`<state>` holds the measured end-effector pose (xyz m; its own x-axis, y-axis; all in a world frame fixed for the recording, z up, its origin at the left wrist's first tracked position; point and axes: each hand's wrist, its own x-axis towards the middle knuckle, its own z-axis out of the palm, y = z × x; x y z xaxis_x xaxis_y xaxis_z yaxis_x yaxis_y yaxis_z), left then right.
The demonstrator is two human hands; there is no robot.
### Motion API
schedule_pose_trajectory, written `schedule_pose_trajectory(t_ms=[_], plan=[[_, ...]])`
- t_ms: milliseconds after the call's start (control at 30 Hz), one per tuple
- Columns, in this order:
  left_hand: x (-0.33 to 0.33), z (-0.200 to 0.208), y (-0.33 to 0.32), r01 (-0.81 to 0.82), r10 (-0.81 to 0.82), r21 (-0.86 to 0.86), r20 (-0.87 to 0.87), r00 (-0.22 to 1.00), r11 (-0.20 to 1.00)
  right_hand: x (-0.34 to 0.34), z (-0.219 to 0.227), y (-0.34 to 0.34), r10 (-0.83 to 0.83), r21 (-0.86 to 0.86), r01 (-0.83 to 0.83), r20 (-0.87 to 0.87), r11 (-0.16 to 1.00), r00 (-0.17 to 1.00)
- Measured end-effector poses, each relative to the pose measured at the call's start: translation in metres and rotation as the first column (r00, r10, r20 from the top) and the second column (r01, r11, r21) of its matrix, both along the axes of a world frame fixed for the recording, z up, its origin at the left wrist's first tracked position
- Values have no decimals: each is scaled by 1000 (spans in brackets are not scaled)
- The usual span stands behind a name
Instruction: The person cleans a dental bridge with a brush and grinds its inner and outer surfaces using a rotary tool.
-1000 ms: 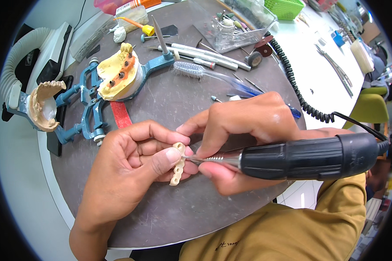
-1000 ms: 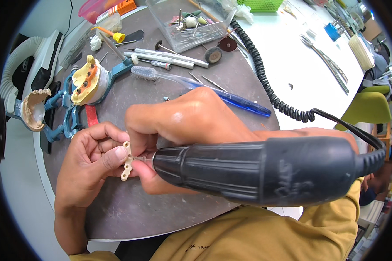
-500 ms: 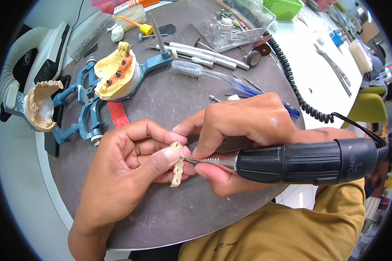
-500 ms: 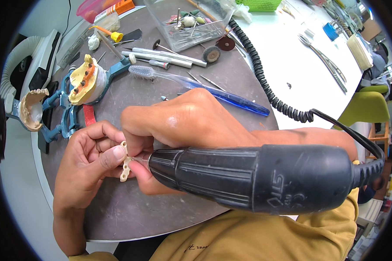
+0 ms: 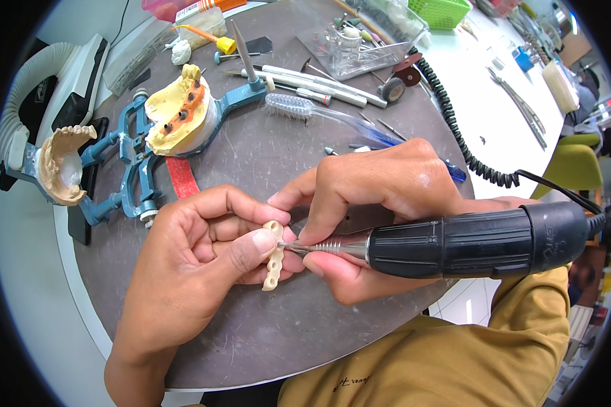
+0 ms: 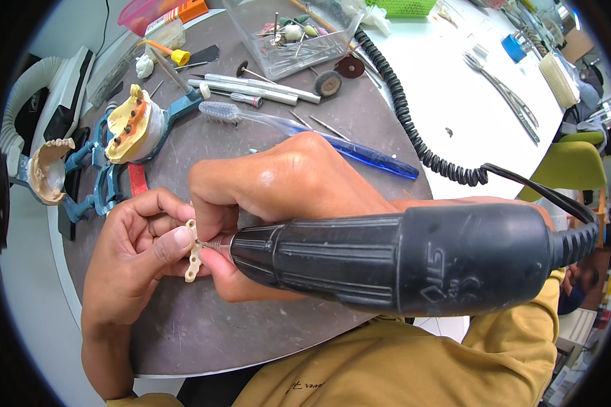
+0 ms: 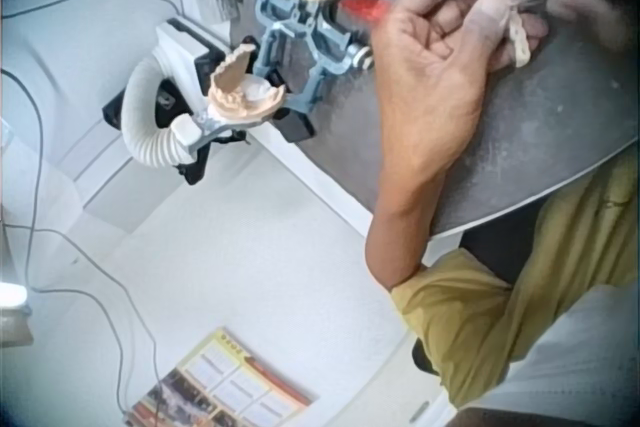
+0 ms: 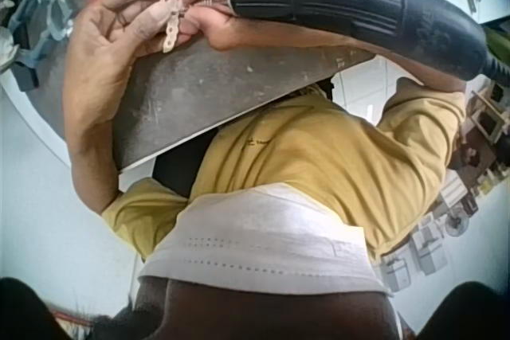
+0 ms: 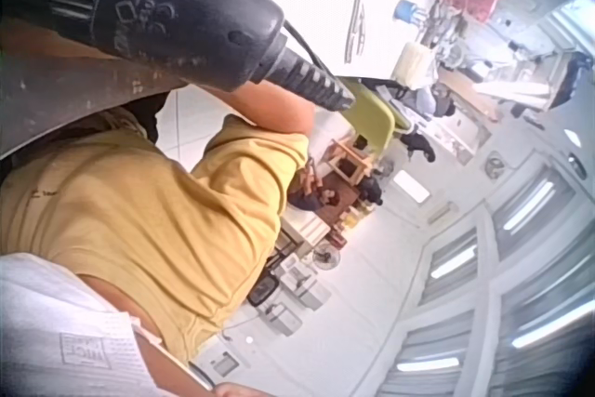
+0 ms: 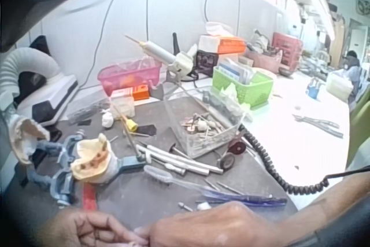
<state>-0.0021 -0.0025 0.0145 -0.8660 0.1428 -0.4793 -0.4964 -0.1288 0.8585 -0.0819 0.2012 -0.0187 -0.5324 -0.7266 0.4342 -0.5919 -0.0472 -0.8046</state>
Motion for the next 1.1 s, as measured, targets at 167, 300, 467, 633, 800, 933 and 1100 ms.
schedule_pose_trajectory(t_ms=[167, 300, 467, 633, 800, 933, 1100], plan=[[0, 0, -1, 17, -17, -18, -7, 1000, 1000, -2, 1, 0, 42, 42, -43, 33, 998, 999], [0, 0, -1, 28, -29, -24, -13, 1000, 999, -2, 2, 1, 46, 60, -51, 71, 997, 996], [0, -1, -2, 36, -36, -7, -25, 999, 999, -2, 2, 1, 63, 57, -68, 96, 996, 993], [2, -2, -5, 14, -14, -9, 0, 1000, 1000, 0, 5, 1, 49, 24, -50, 57, 998, 997], [-1, -4, -4, 29, -29, 21, -15, 999, 999, 4, 0, -5, 32, -178, -46, -80, 983, 996], [-1, -4, -4, 27, -27, -10, -1, 1000, 1000, 5, -1, -6, 46, -123, -52, -50, 991, 998], [2, -6, -6, 12, -12, 4, -24, 1000, 1000, 5, -4, -10, 40, -119, -45, -39, 992, 998]])
